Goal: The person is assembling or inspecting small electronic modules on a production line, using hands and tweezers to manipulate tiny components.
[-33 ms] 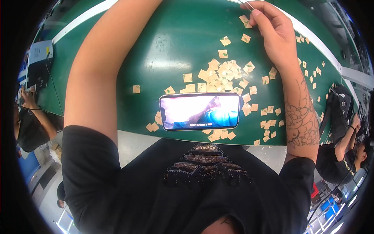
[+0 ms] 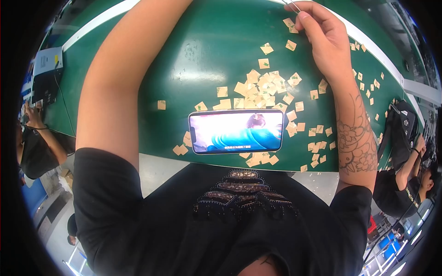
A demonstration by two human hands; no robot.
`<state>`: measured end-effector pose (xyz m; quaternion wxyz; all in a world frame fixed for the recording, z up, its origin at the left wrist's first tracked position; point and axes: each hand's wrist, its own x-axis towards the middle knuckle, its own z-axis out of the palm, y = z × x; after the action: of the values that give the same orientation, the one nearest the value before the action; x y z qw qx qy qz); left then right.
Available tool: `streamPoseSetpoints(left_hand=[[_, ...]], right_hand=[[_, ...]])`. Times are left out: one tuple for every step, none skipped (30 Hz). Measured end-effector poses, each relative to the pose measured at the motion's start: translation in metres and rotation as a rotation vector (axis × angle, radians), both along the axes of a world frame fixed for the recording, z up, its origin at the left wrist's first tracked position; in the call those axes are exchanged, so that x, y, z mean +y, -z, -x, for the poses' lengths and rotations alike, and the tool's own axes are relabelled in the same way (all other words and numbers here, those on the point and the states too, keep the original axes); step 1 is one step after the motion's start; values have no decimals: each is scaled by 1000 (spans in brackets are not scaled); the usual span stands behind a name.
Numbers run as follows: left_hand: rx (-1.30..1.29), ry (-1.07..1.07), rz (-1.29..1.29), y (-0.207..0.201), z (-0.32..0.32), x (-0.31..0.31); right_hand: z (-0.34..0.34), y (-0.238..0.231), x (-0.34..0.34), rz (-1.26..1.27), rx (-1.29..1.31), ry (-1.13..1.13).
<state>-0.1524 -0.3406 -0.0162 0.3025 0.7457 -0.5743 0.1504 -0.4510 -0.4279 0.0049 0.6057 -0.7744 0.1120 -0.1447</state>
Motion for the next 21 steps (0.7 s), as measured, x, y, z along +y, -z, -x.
streamPoseSetpoints(left_hand=[[3, 13, 14, 1, 1, 0], [5, 26, 28, 1, 2, 1], [5, 26, 28, 2, 3, 1], [-8, 31, 34, 2, 3, 2], [-20, 36, 40, 2, 3, 3], [-21, 36, 40, 1, 4, 3], [-17, 37, 25, 0, 5, 3], [-13, 38, 10, -1, 6, 3], [-13, 38, 10, 0, 8, 4], [-91, 15, 41, 2, 10, 5], [-169, -9, 71, 3, 11, 7], [-168, -7, 71, 2, 13, 7], [-131, -14, 37, 1, 15, 7], [-94, -21, 3, 0, 17, 7], [-95, -25, 1, -1, 16, 8], [-69, 5, -10, -2, 15, 9], [-44, 35, -22, -2, 15, 9], [-43, 35, -22, -2, 16, 9], [-82, 28, -4, -2, 18, 10], [-122, 21, 14, -2, 20, 11], [-122, 21, 14, -2, 23, 12]], right_hand=[[0, 1, 0, 0, 0, 0], [0, 1, 0, -4, -1, 1], [0, 1, 0, -8, -2, 2], [0, 1, 0, -8, -3, 2], [0, 1, 0, -8, 0, -6], [0, 0, 0, -8, 3, -13], [0, 0, 0, -9, 3, -13], [0, 0, 1, -17, 6, -14], [0, -1, 1, -25, 8, -14], [0, -1, 1, -25, 8, -15], [0, -1, 0, -21, 10, -16], [1, -1, 0, -17, 13, -15], [1, -1, 0, -17, 14, -14], [1, -2, 0, -9, 19, -8], [0, -3, 1, -3, 23, -7], [0, -3, 2, -4, 22, -11], [-1, -3, 3, 4, 22, -9], [0, -3, 2, 13, 23, -3], [0, -3, 2, 12, 23, -4], [1, -4, 2, 23, 8, -11], [2, -4, 2, 33, -6, -16]])
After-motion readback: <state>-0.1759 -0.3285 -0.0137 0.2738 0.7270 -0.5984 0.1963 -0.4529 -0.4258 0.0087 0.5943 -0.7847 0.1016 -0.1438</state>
